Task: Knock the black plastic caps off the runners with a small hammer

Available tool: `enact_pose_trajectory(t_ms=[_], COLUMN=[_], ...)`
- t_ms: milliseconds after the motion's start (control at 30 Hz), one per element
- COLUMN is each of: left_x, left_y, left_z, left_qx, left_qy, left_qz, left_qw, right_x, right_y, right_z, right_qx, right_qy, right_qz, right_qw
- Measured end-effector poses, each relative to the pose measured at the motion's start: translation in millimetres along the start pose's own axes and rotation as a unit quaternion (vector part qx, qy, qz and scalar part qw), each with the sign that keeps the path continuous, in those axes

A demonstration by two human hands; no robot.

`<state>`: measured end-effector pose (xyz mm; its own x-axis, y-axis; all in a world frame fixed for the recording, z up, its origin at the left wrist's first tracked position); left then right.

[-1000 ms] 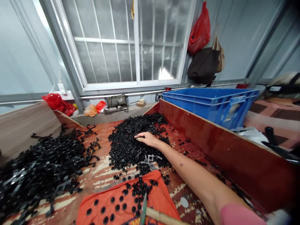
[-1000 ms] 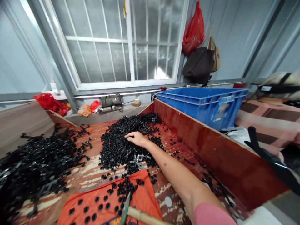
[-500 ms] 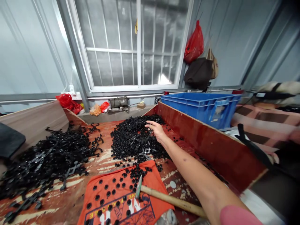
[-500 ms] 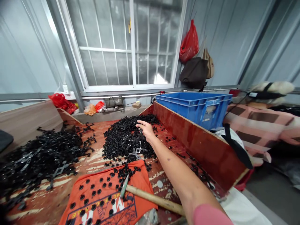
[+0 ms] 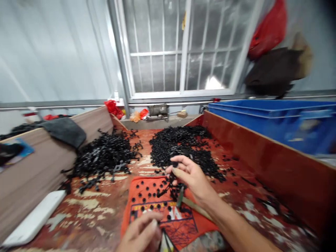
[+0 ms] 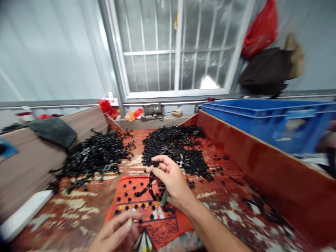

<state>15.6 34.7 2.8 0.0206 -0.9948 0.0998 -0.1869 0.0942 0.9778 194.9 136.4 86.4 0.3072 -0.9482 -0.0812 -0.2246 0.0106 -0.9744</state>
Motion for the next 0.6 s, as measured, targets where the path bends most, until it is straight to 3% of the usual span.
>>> enact_pose_trajectory(t_ms=[100, 233, 400, 600], left_x=[0, -1, 11, 28], left_y=[2, 19, 29, 18], left_z=[-11.9, -1.1, 19.9, 42.3], left_qx=[0.093, 0.149, 0.164, 0.137], left_qy=[0.052, 0.127, 0.179, 0.106], left_qz=[-0.01, -0.051, -0.009, 0.082], left_qw=[0.994, 0.979, 0.97, 0.982], right_x=[17, 33, 50, 76], right_y=[18, 40, 70, 79], right_z=[-25, -42, -57, -78], right_qx=[-0.041, -0.03, 0.08, 0.237], right_qy=[0.023, 0.043, 0.003, -0.074], right_qz=[-0.013, -0.011, -0.028, 0.02], right_qw=[0.999, 0.999, 0.996, 0.968])
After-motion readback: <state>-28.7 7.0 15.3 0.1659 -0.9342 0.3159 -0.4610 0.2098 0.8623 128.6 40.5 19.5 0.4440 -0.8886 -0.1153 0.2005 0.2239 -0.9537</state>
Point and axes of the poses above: each hand's wrist, its own x-axis away from the middle knuckle, its own z-axis out of the back of the hand, y = z × x, the point moved 4 cm from there along -x, towards the middle knuckle, and after that the axes turned 9 degrees about -z, right-handed, at the moved point
